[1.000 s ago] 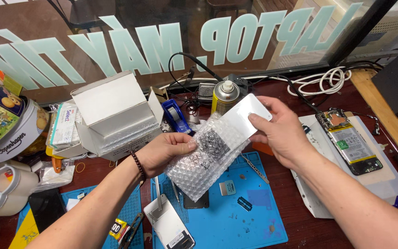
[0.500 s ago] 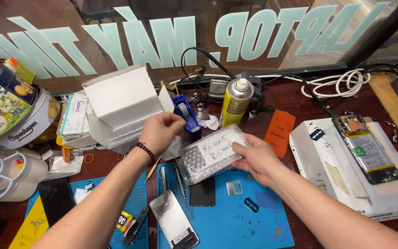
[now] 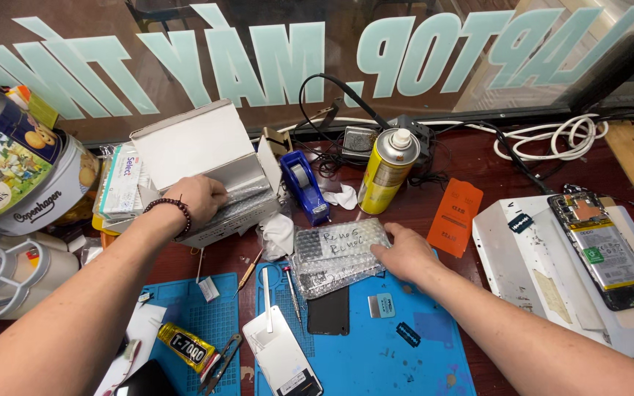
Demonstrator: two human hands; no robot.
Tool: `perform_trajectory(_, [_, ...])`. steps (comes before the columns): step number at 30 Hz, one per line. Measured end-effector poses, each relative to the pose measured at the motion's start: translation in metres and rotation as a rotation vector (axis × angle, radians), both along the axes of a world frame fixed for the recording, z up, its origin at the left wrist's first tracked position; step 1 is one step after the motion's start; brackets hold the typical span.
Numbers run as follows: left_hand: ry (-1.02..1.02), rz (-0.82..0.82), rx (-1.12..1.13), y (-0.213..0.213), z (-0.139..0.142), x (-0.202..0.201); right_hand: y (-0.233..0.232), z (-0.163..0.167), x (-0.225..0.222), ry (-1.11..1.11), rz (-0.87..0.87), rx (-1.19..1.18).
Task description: The person unpacks several smartphone screens from bubble wrap and repeatedly compares them to a disassembled phone chassis on the workbench. They handle each screen by hand, aligning it with the chassis, then set it aside and repeat the process with another screen. No tools are used and no assembly or soldering is shown.
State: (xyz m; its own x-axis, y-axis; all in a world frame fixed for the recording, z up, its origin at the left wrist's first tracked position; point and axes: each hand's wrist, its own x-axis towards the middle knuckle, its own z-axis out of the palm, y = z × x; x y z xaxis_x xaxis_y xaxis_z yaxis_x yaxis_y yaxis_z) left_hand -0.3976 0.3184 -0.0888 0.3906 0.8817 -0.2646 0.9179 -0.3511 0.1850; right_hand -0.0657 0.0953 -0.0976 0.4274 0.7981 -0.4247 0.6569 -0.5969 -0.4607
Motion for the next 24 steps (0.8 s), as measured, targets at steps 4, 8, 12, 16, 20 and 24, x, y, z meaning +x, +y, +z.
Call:
perform_trajectory(4, [-0.106, -0.003, 0.126, 0.007, 0.018, -0.006, 0.001, 0.005, 0.006, -0.179, 0.053, 0.24])
perform_trajectory(8, [-0.2, 0.034, 0.054, 0.016, 0.071, -0.025, 0.006, 0.04, -0.004, 0.051, 0.062, 0.288])
perform_trajectory(12, [-0.848, 0.239, -0.83, -0.009, 0.111, -0.021, 0.022, 0.086, -0.03, 0.747, -0.068, 0.234])
perform_trajectory(16, [-0.901, 0.185, -1.096, -0.047, 0.113, 0.022, 0.024, 0.112, -0.047, 1.27, 0.007, 0.244])
perform_trajectory(20, [-1.013, 0.201, -1.146, -0.07, 0.123, 0.037, 0.018, 0.116, -0.041, 1.281, -0.035, 0.319])
perform_trajectory(24, [-1.444, 0.142, -1.379, -0.092, 0.125, 0.039, 0.008, 0.113, -0.026, 1.338, -0.189, 0.423])
